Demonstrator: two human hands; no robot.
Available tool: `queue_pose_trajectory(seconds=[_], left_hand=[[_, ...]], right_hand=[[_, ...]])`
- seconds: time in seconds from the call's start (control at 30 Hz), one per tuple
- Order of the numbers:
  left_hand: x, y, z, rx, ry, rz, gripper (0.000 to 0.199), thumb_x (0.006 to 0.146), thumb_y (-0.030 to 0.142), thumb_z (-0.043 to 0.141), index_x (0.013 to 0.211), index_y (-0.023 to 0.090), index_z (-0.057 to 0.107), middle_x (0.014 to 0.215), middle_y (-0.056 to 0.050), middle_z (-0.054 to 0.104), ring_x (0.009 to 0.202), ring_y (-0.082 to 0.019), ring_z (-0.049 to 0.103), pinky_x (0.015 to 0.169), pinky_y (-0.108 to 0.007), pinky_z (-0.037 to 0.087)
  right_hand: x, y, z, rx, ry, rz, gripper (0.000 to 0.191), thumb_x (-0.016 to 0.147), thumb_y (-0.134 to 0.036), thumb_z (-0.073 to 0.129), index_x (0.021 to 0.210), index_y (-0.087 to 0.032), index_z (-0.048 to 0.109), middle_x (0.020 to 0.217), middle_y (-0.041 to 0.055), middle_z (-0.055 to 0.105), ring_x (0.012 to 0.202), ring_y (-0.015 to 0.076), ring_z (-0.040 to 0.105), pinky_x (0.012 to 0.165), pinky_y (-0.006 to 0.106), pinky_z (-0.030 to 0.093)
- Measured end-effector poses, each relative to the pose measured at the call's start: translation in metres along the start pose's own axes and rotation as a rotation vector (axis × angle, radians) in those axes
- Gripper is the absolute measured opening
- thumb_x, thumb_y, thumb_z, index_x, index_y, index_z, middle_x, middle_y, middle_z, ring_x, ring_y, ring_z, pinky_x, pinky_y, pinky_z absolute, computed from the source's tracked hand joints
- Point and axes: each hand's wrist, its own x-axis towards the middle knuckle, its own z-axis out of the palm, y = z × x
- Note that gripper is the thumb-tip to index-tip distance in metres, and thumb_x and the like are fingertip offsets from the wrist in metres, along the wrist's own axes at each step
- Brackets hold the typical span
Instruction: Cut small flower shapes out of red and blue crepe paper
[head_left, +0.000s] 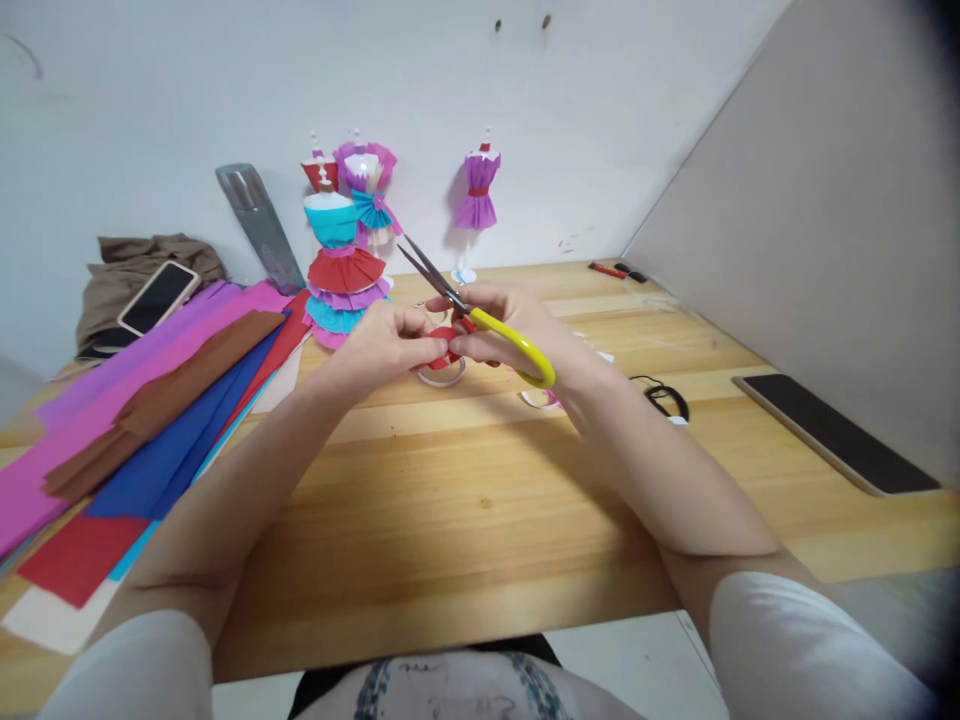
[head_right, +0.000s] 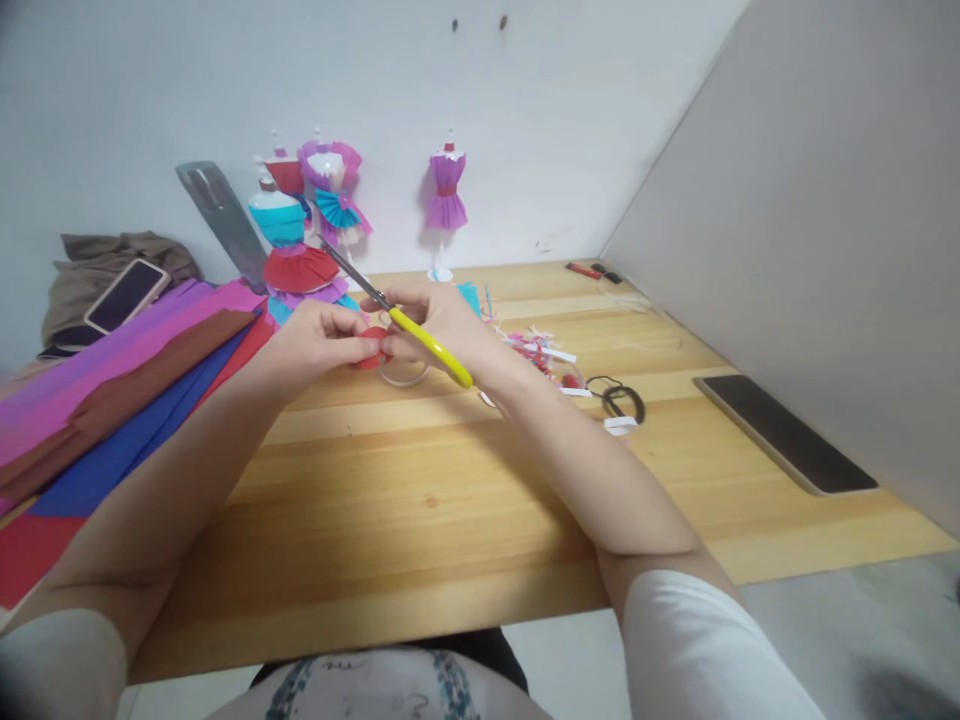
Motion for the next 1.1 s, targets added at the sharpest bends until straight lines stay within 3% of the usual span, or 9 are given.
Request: queue_pose_trajectory(seconds=[0.2,0.37,0.53,0.67,0.8,0.97,1.1], left_hand=[[0.000,0.002,0.000,-0.030,-0.016,-0.017,0.032,0.069,0.041,0.075,0.052,0.017,0.063,0.053,-0.001,0.055,0.053,-0.011,0.044,0.052,-0.026,0.029],[0.000,-0.003,-0.003,-0.069,-0.044,-0.021,0.031,0.072,0.045,0.076,0.061,0.016,0.071,0.061,-0.002,0.062,0.060,-0.013,0.054,0.056,-0.024,0.039],[-0.001,-0.010,-0.006,-0.244,-0.067,-0.070,0.038,0.081,0.054,0.073,0.075,0.017,0.077,0.078,-0.006,0.073,0.073,-0.017,0.066,0.063,-0.025,0.050],[-0.001,-0.008,-0.003,-0.337,-0.094,-0.144,0.027,0.072,0.042,0.080,0.073,0.016,0.075,0.076,-0.006,0.072,0.067,-0.015,0.064,0.060,-0.024,0.052],[-0.002,-0.004,0.002,-0.361,-0.041,-0.155,0.016,0.063,0.028,0.079,0.063,0.015,0.071,0.067,-0.003,0.067,0.061,-0.012,0.059,0.059,-0.024,0.050],[-0.003,-0.003,0.003,-0.368,0.017,-0.144,0.014,0.060,0.027,0.076,0.060,0.015,0.068,0.064,-0.003,0.066,0.060,-0.011,0.057,0.059,-0.023,0.047],[-0.012,-0.003,-0.001,-0.351,0.077,-0.156,0.016,0.060,0.028,0.076,0.058,0.017,0.065,0.062,-0.001,0.065,0.058,-0.011,0.055,0.058,-0.023,0.046]], right_hand=[[0.001,-0.001,0.000,0.009,0.050,0.078,0.033,0.066,-0.017,0.066,0.099,-0.018,0.068,0.062,-0.0072,0.052,0.047,0.0072,0.037,0.043,0.024,0.027],[0.002,0.000,-0.001,0.017,0.064,0.014,0.026,0.064,-0.021,0.068,0.089,-0.020,0.067,0.063,-0.0061,0.055,0.053,0.0090,0.043,0.048,0.023,0.033],[0.001,-0.001,-0.001,0.049,0.091,-0.010,0.025,0.064,-0.014,0.066,0.088,-0.019,0.063,0.069,-0.0038,0.055,0.064,0.0122,0.052,0.057,0.026,0.041],[-0.002,-0.005,0.000,0.074,0.075,-0.028,0.026,0.064,-0.014,0.067,0.089,-0.018,0.061,0.067,-0.0051,0.053,0.065,0.0119,0.053,0.060,0.027,0.043],[-0.001,-0.005,0.002,0.068,0.073,-0.022,0.025,0.064,-0.018,0.069,0.088,-0.019,0.061,0.068,-0.0054,0.055,0.061,0.0097,0.049,0.054,0.024,0.039],[0.005,0.009,0.002,0.103,0.071,0.016,0.032,0.065,-0.027,0.078,0.093,-0.019,0.065,0.066,-0.0073,0.055,0.048,0.0063,0.040,0.043,0.023,0.032],[0.008,0.020,-0.002,0.176,0.048,-0.022,0.047,0.069,-0.044,0.085,0.104,-0.019,0.066,0.063,-0.0070,0.057,0.043,0.0084,0.044,0.042,0.027,0.036]])
